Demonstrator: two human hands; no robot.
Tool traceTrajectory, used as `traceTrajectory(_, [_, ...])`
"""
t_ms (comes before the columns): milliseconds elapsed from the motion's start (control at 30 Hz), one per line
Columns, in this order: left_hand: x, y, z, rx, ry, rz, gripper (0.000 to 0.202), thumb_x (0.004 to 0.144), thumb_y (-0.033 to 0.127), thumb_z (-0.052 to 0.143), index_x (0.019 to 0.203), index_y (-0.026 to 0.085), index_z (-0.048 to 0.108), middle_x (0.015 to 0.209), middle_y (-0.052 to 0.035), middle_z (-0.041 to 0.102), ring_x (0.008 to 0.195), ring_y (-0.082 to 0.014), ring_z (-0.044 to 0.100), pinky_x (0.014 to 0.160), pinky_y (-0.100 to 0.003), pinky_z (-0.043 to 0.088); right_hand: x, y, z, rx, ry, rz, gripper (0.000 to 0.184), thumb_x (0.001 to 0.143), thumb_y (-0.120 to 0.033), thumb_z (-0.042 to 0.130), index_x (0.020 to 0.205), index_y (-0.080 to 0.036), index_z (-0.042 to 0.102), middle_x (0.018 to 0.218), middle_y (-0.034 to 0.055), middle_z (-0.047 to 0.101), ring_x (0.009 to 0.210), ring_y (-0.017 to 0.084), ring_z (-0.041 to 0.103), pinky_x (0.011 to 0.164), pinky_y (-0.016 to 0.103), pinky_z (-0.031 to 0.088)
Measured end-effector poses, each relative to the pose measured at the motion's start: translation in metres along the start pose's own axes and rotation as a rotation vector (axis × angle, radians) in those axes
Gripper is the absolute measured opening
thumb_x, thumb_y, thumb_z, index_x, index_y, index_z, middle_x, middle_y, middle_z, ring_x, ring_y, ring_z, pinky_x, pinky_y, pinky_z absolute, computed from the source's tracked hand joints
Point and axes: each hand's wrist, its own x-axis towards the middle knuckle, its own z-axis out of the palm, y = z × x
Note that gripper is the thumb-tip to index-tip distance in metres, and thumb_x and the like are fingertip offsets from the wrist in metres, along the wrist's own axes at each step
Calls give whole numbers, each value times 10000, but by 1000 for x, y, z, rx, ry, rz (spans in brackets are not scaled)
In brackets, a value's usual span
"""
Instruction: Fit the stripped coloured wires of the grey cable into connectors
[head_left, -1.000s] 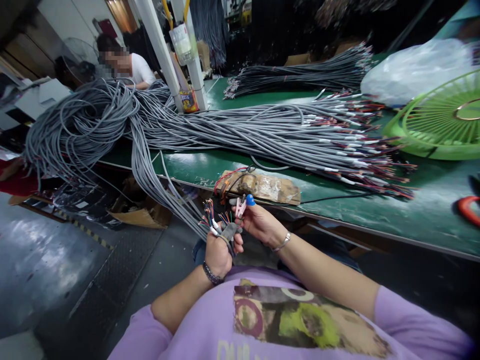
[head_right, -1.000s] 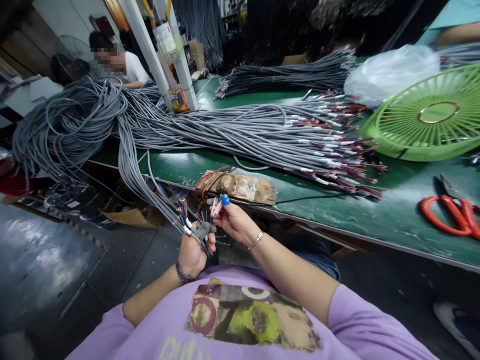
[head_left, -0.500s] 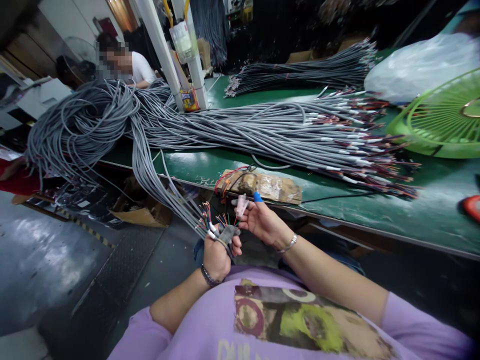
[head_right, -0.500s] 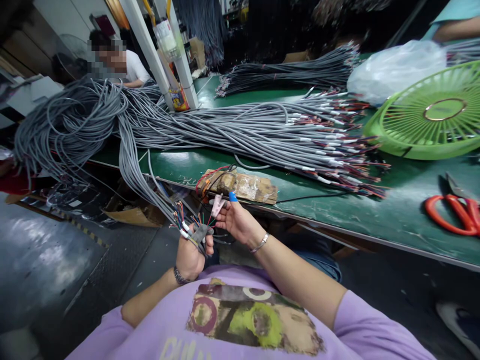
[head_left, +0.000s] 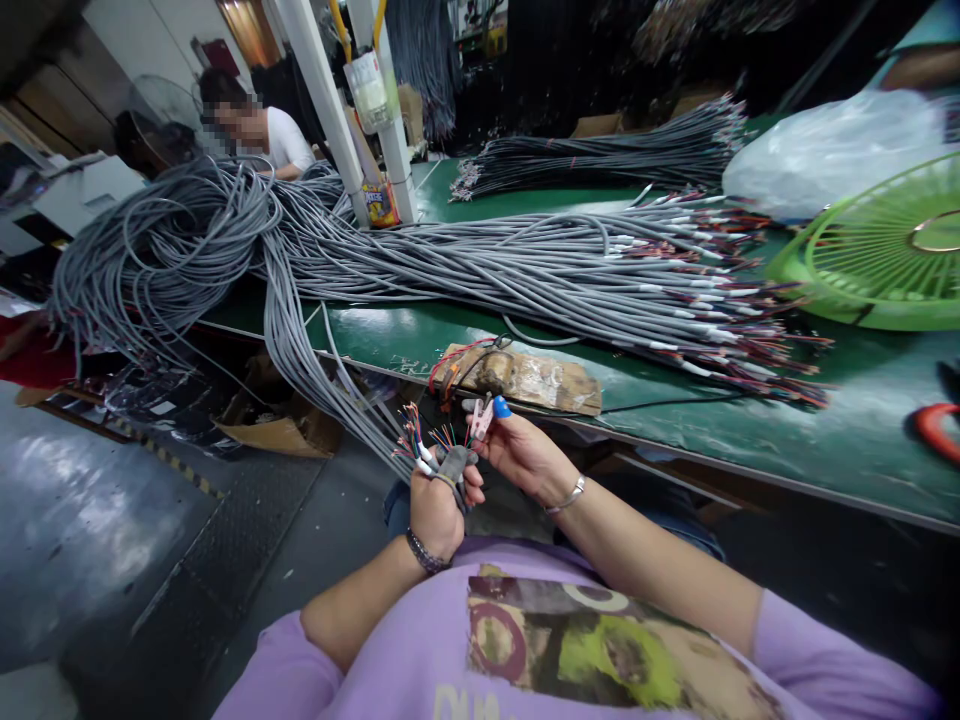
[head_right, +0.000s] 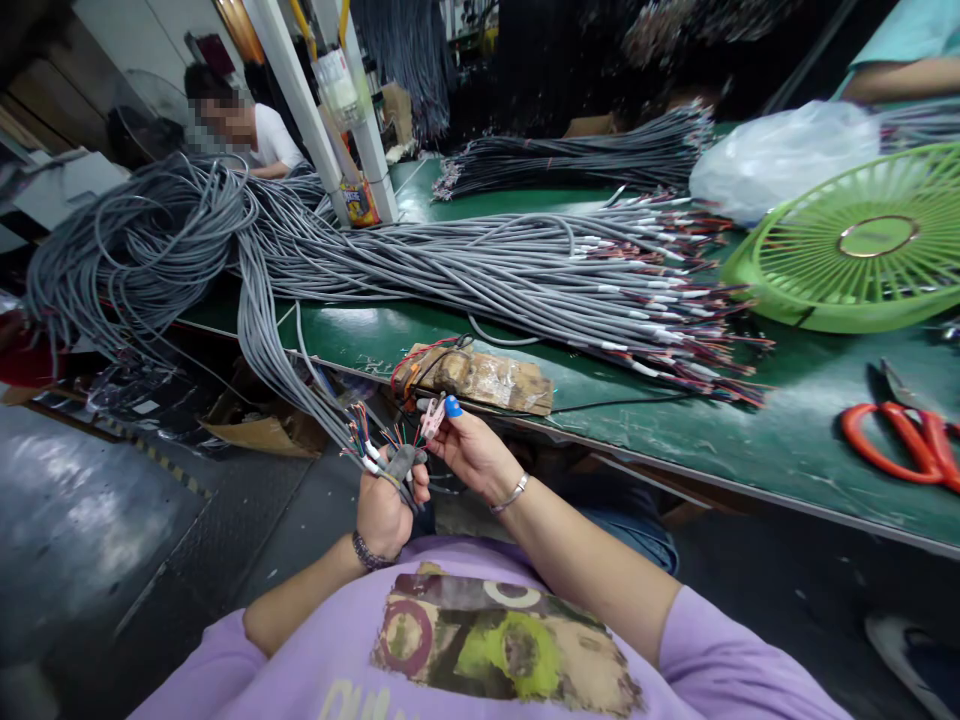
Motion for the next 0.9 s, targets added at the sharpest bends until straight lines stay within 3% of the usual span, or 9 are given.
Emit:
traceTrajectory(300, [0,-4,-1,1,9,-45,363,658,479,712,686,154,550,510,12,596,355,-73,491,361,-178,308,1,3,0,-35,20,-37,251,777,-444,690,798,-195,677,761,31,684,638,133,568,594,254,471])
traceTrajectory(667, [-5,-7,-10,-7,-9,7,364,719,492,681,676,157,546,511,14,593,350,-77,492,355,-185,321,-7,2,-10,19,-12,51,303,820,-515,599,818,-215,643,761,14,666,632,115,597,561,220,490])
traceTrajectory(833, [-7,-12,-16,30,-46,14,379,719,507,686,680,157,546,509,15,598,348,-79,499,352,-180,307,-14,-10,-17,-304,-169,298,402,734,-543,680,749,-142,657,646,27,639,504,95,546,489,227,494])
traceTrajectory(900, [-7,-15,-19,72,-74,23,384,734,514,675,675,156,549,509,11,601,353,-79,503,359,-181,313,-16,-16,-15,-458,-221,313,380,686,-500,738,710,-132,646,588,8,615,469,87,529,472,227,484])
